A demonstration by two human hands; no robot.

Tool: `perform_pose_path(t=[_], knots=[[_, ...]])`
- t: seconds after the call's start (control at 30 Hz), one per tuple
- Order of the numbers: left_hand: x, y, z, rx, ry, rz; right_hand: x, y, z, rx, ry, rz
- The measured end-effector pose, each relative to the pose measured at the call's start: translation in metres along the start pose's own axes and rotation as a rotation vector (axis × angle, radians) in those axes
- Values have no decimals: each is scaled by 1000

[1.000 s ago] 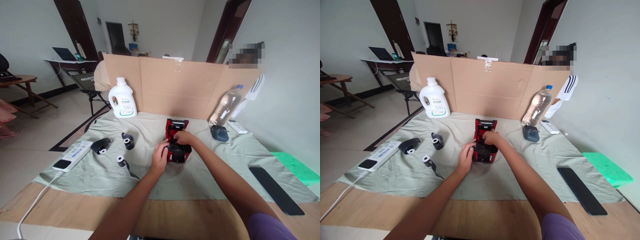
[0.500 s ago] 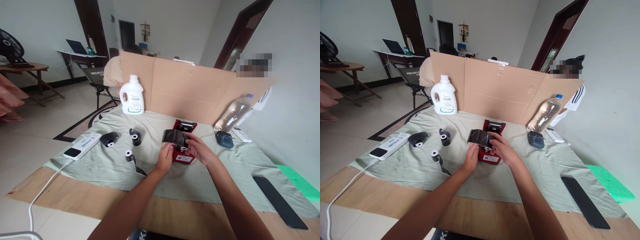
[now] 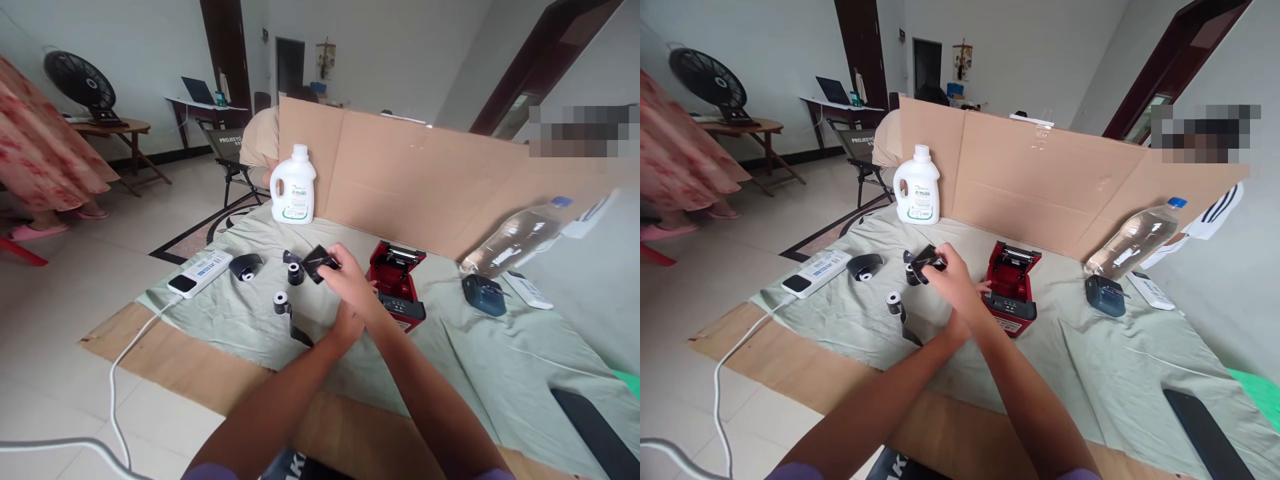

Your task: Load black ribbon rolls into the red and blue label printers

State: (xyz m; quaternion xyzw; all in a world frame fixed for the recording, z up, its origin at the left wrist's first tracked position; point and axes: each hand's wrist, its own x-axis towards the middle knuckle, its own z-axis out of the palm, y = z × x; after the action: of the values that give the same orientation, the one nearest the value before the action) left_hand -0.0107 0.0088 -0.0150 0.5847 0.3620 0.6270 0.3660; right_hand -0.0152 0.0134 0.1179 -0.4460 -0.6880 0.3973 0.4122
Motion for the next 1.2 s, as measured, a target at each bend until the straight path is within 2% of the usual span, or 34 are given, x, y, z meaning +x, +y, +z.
perform_pose_path(t=[0.1,0.2,0.3,0.37,0.5,0.63,0.8,0.87,0.9,0.97,1.03,1.1,1.2], knots=[[3,6,-3,60,-52,29,17,3,30,-196,-62,-211],[2,10,-7,125,-43,75,30,16,54,-467,-282,-363],[0,11,-9,129,-44,105,37,36,66,-780,-477,-370],[-1,12,-9,152,-41,89,39,48,67,-863,-535,-321],[0,11,-6,181,-42,100,35,58,64,-861,-532,-255],[0,7,-4,169,-29,120,28,48,53,-818,-486,-206],[0,1,-4,-12,-94,44,36,31,26,-696,-228,-153],[0,0,-4,-96,-124,46,40,25,17,-697,-178,-124],[0,0,-4,-114,-127,52,40,22,15,-688,-186,-115],[0,3,-4,-70,-104,58,33,18,17,-633,-282,-110],[0,7,-4,37,-59,72,21,15,27,-569,-427,-106],[-1,11,-6,117,-33,101,7,15,41,-559,-515,-96],[-1,17,-8,140,-28,124,-7,18,62,-669,-462,-94]])
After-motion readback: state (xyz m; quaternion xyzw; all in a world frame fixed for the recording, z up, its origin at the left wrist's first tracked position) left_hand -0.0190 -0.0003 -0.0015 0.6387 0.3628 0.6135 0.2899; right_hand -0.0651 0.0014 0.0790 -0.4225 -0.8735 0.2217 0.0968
